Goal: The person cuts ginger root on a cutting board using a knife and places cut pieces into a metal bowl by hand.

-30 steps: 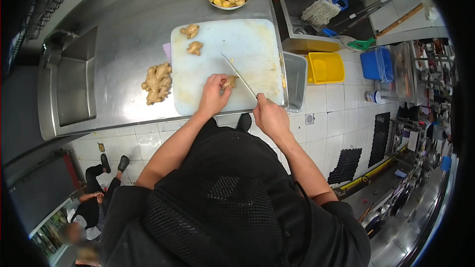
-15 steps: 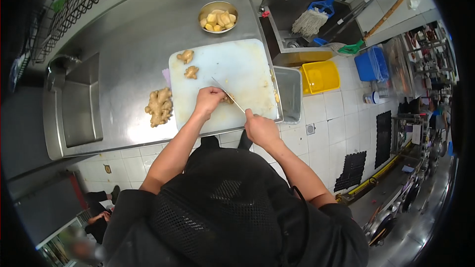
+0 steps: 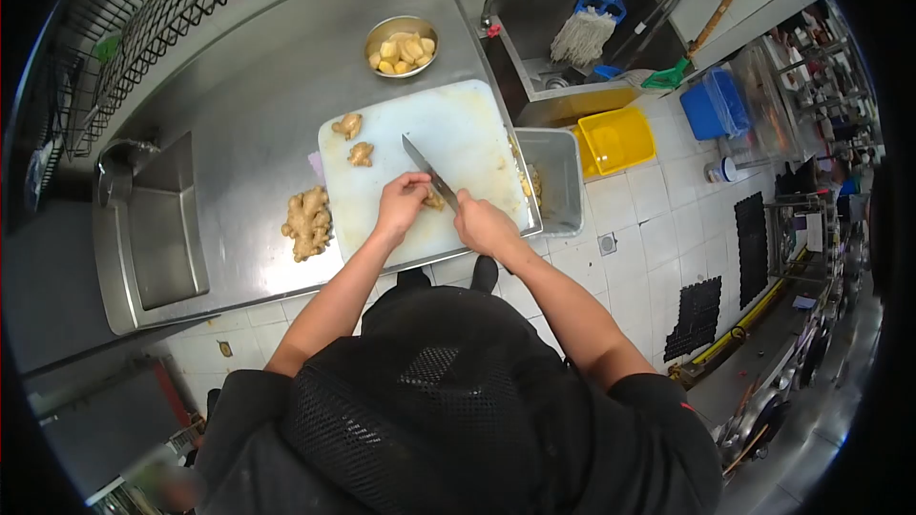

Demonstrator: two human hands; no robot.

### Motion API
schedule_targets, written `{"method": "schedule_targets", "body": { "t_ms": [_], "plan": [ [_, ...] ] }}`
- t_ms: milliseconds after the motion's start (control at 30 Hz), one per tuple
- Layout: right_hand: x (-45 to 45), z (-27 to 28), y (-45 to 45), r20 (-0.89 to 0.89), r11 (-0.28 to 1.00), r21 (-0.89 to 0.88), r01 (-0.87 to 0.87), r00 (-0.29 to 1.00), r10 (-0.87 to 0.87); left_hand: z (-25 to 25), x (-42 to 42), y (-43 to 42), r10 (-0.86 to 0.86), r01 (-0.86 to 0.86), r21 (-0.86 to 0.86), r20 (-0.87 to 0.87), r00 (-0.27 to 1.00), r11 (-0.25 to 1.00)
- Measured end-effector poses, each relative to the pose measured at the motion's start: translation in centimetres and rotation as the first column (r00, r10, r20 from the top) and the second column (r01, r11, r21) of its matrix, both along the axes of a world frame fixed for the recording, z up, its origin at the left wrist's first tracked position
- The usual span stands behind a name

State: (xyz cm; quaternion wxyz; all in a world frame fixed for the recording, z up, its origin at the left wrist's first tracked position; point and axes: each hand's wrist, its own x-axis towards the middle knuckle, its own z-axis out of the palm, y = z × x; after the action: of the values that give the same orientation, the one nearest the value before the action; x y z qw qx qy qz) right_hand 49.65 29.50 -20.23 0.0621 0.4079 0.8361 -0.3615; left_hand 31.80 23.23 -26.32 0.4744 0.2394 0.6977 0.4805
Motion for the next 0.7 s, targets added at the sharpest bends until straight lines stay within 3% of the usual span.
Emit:
{"method": "schedule_targets", "body": {
  "t_ms": [167, 300, 367, 533, 700],
  "plan": [
    [1.3, 1.8, -2.2, 0.094, 0.999, -0.038, -0.010, 0.995, 0.014, -0.9, 0.8, -0.8, 0.067, -0.071, 0.087, 0.051, 0.996, 0.994],
    [-0.1, -1.0, -2.6, 0.083, 1.000, -0.008, 0.021, 0.996, -0.020, -0.6, 1.0, -1.8, 0.060, -0.065, 0.080, 0.066, 0.996, 0.995],
    [-1.1, -2.1, -0.9, -0.004, 1.000, -0.006, 0.012, 1.000, -0.012, -0.9, 1.2, -2.6, 0.101, -0.105, 0.068, 0.059, 0.993, 0.992],
    [0.4, 0.6, -1.3, 0.027, 1.000, -0.007, -0.025, 0.999, 0.025, -2.4, 1.7, -4.0, 0.188, -0.202, 0.158, 0.097, 0.977, 0.967],
    [-0.1, -0.5, -2.9, 0.030, 1.000, -0.005, -0.012, 0.999, 0.012, -2.4, 2.4, -3.4, 0.254, -0.259, 0.160, 0.053, 0.966, 0.952]
  ]
}}
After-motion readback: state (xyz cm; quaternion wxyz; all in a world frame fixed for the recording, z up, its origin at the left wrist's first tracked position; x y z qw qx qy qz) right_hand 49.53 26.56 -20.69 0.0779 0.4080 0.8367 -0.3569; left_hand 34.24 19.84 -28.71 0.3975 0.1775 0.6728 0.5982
